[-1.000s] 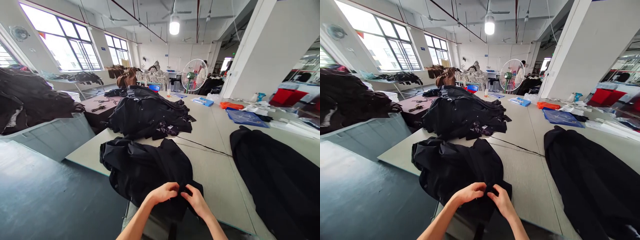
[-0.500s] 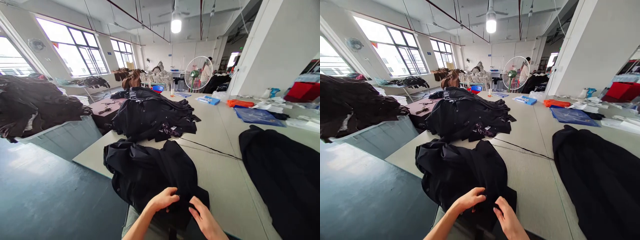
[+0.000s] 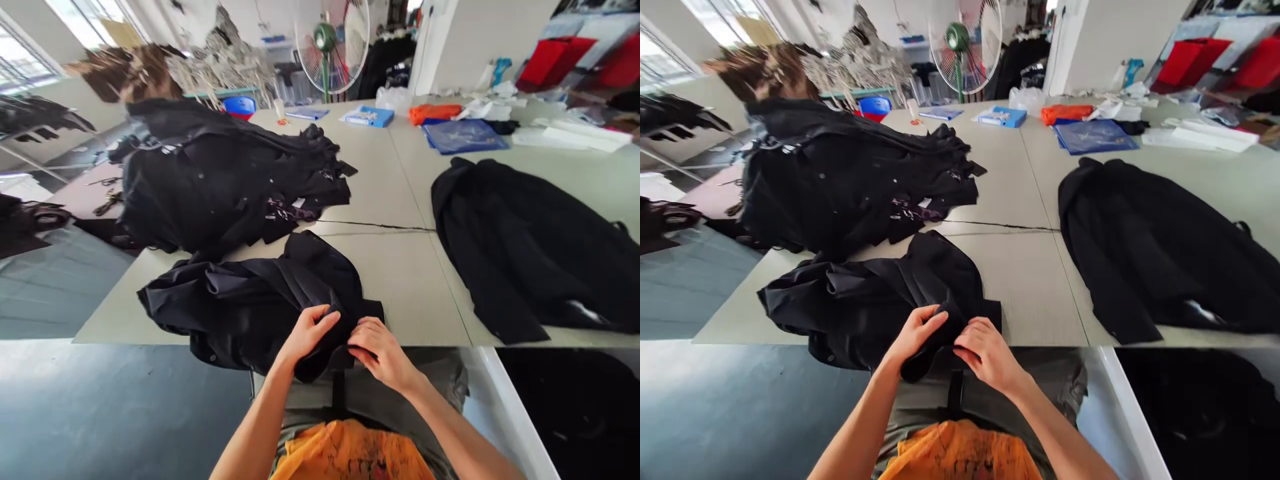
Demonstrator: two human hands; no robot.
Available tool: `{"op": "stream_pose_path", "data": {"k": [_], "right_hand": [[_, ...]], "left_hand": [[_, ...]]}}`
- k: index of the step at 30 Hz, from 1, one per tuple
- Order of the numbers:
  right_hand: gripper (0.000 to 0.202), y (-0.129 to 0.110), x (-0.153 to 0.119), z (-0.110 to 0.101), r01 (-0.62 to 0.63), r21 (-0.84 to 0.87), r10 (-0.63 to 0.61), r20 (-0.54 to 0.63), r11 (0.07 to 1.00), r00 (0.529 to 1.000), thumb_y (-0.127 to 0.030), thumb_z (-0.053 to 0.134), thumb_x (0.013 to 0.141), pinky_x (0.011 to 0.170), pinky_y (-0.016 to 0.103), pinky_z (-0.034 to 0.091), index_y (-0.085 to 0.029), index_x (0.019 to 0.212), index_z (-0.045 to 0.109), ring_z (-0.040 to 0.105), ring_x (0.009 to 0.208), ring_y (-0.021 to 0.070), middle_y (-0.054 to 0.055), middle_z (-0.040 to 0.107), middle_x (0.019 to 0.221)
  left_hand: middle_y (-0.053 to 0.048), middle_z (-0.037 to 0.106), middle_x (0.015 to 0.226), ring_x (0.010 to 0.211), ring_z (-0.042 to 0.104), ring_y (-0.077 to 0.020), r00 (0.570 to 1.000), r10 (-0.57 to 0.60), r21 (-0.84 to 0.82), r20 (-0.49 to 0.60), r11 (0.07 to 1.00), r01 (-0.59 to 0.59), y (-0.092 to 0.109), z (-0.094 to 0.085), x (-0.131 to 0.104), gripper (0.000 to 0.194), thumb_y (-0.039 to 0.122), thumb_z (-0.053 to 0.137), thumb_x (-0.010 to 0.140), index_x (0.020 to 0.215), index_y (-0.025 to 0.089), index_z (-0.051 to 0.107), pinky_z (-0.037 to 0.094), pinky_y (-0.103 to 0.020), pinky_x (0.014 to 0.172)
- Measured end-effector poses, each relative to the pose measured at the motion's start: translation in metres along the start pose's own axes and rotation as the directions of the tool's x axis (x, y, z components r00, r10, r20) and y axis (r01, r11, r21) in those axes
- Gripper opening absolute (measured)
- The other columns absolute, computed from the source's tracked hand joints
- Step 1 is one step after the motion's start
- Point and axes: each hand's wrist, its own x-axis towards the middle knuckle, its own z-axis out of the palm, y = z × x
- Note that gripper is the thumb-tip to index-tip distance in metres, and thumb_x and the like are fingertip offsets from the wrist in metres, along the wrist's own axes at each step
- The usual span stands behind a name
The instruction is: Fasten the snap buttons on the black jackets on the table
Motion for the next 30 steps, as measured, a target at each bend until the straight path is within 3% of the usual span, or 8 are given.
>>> {"op": "stream_pose_path", "data": {"k": [4,8,13,20,22,25,30], "right_hand": [[0.004,0.0,-0.001,0.002,-0.009,0.031,0.011,-0.077,0.999,0.997,-0.018,0.058,0.098,0.101,0.043,0.046,-0.022,0.097,0.059,0.062,0.081,0.0139,0.0,0.068,0.086],[0.005,-0.002,-0.001,0.001,-0.004,0.059,0.011,-0.12,0.998,0.993,-0.017,0.058,0.097,0.097,0.042,0.048,-0.021,0.098,0.059,0.061,0.084,0.0147,0.002,0.068,0.089],[0.003,-0.003,0.002,0.003,0.015,0.027,-0.013,-0.084,1.0,0.996,-0.02,0.058,0.098,0.093,0.041,0.049,-0.021,0.1,0.059,0.06,0.088,0.017,0.004,0.067,0.091],[0.008,0.003,0.003,0.008,0.041,-0.117,-0.044,-0.024,0.992,0.999,-0.027,0.057,0.098,0.089,0.039,0.049,-0.02,0.097,0.059,0.054,0.093,0.0201,0.005,0.062,0.089],[0.007,0.004,0.002,0.008,0.049,-0.141,-0.051,-0.008,0.989,0.999,-0.026,0.057,0.098,0.091,0.04,0.049,-0.019,0.097,0.059,0.053,0.093,0.0201,0.005,0.062,0.089],[0.005,0.006,-0.001,0.009,0.055,-0.161,-0.054,0.009,0.985,0.998,-0.023,0.058,0.097,0.091,0.04,0.048,-0.019,0.097,0.059,0.053,0.092,0.0198,0.006,0.061,0.09],[0.007,0.011,-0.005,0.013,0.039,-0.142,-0.034,0.041,0.989,0.999,-0.026,0.058,0.098,0.09,0.039,0.048,-0.019,0.095,0.058,0.053,0.093,0.0204,0.006,0.061,0.092]], "left_hand": [[0.003,0.045,0.063,0.056,0.037,-0.0081,0.997,-0.079,-0.067,-0.021,0.995,0.077,-0.003,0.004,-0.007,0.049,0.061,0.059,0.086,0.074,0.014,0.054,0.027,-0.02,0.05],[0.002,0.054,0.072,0.065,0.046,-0.0112,0.999,0.027,0.127,-0.03,0.992,-0.023,-0.004,0.003,-0.014,0.04,0.054,0.057,0.091,0.085,0.015,0.059,0.038,-0.021,0.059],[-0.001,0.061,0.082,0.078,0.055,-0.0156,0.979,0.187,0.352,-0.077,0.924,-0.149,-0.014,0.006,-0.017,0.034,0.049,0.057,0.093,0.087,0.016,0.062,0.047,-0.024,0.07],[-0.007,0.067,0.113,0.106,0.062,-0.0221,0.982,0.175,0.424,-0.071,0.896,-0.129,-0.016,0.004,-0.035,0.038,0.05,0.045,0.097,0.111,0.022,0.066,0.052,-0.033,0.091],[-0.008,0.067,0.109,0.103,0.062,-0.0215,0.977,0.214,0.434,0.001,0.88,-0.193,-0.01,0.002,-0.037,0.034,0.046,0.044,0.098,0.106,0.021,0.066,0.052,-0.033,0.09],[-0.006,0.06,0.088,0.082,0.057,-0.0169,0.948,0.262,0.415,0.181,0.854,-0.315,-0.002,-0.001,-0.031,0.028,0.035,0.043,0.101,0.084,0.019,0.059,0.049,-0.028,0.074],[-0.001,0.049,0.08,0.073,0.046,-0.0129,0.933,0.219,0.392,0.285,0.861,-0.323,0.004,-0.004,-0.026,0.027,0.024,0.042,0.101,0.075,0.018,0.046,0.041,-0.025,0.069]]}}
